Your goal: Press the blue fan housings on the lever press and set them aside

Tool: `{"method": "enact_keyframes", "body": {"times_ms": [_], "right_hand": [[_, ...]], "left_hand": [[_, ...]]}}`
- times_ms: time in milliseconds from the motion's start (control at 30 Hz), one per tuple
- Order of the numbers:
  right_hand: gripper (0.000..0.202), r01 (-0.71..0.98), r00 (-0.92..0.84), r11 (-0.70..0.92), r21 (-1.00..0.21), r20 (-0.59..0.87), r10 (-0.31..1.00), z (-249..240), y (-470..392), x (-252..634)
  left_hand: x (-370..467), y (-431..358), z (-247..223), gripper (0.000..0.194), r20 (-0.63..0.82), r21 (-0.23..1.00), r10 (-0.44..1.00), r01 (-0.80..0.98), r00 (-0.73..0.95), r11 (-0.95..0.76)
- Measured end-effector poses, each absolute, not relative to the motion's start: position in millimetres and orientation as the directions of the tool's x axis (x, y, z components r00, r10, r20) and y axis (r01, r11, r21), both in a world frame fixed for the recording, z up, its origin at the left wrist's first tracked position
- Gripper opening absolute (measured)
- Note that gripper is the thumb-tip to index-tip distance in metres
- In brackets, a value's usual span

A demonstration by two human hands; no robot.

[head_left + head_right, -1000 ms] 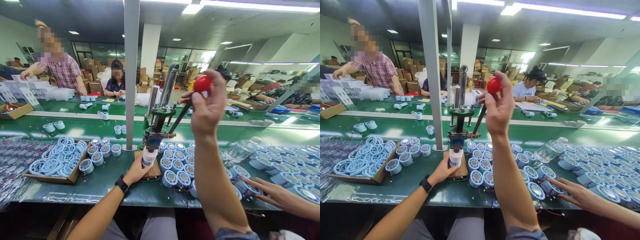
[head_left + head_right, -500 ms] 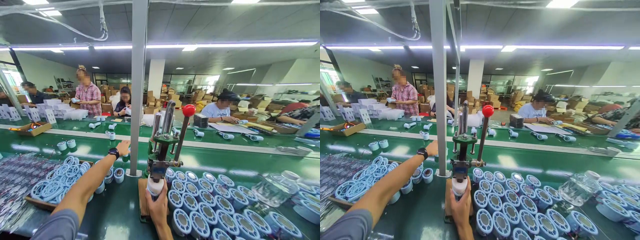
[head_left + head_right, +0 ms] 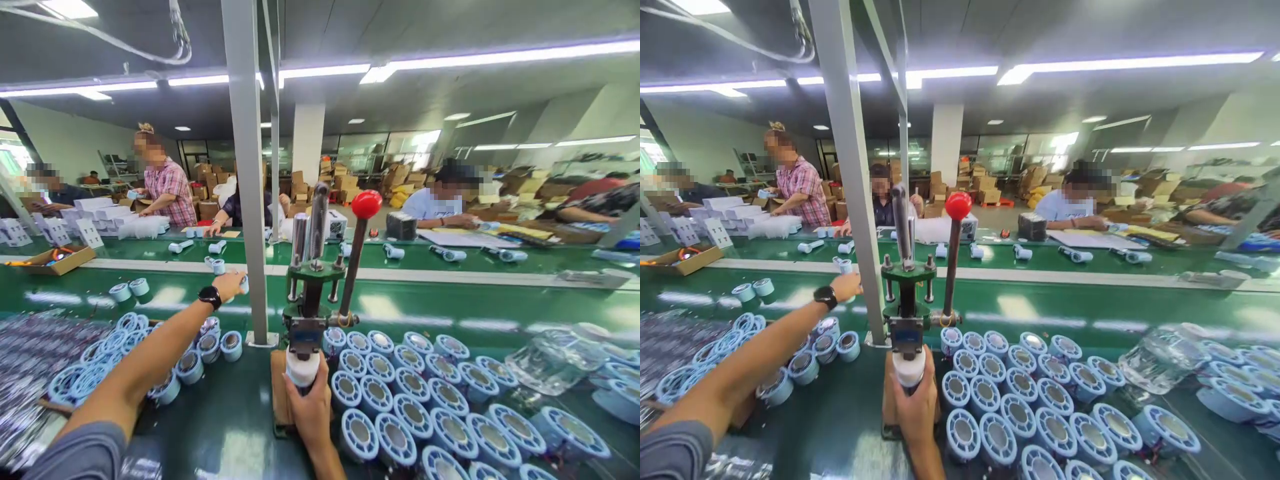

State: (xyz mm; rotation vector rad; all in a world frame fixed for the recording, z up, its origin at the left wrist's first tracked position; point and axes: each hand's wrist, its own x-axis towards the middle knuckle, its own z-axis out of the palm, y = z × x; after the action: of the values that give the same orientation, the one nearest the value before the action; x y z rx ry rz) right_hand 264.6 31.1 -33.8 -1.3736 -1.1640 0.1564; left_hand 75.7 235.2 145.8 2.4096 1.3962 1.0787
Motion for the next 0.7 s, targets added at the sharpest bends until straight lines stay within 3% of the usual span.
{"method": "enact_keyframes", "body": {"times_ms": [133, 267, 333, 500, 633, 700], "right_hand": [[0.083, 0.363, 0.553, 0.268, -0.892, 0.438, 0.709, -28, 30, 262], [0.094, 0.246, 0.600, 0.270, -0.931, 0.365, 0.712, -25, 30, 259], [0.096, 0.228, 0.609, 0.279, -0.933, 0.361, 0.706, -21, 29, 258], [0.098, 0.276, 0.621, 0.296, -0.914, 0.405, 0.671, -3, 27, 254], [0.095, 0.339, 0.619, 0.237, -0.910, 0.406, 0.673, 8, 4, 246], [0.084, 0.394, 0.581, 0.222, -0.892, 0.428, 0.692, 9, -25, 248]], "left_hand": [[15, 188, 155, 0.040, 0.222, 0.267, 0.891, 0.854, 0.395, -0.446], [4, 93, 126, 0.054, -0.024, 0.002, 0.823, 0.824, 0.567, -0.567], [15, 58, 100, 0.055, -0.079, -0.089, 0.775, 0.770, 0.627, -0.632], [44, 43, 51, 0.060, 0.022, -0.146, 0.815, 0.808, 0.579, -0.571], [43, 54, 44, 0.063, 0.112, -0.146, 0.836, 0.841, 0.537, -0.521], [31, 56, 53, 0.054, 0.212, -0.083, 0.830, 0.856, 0.515, -0.510]]}}
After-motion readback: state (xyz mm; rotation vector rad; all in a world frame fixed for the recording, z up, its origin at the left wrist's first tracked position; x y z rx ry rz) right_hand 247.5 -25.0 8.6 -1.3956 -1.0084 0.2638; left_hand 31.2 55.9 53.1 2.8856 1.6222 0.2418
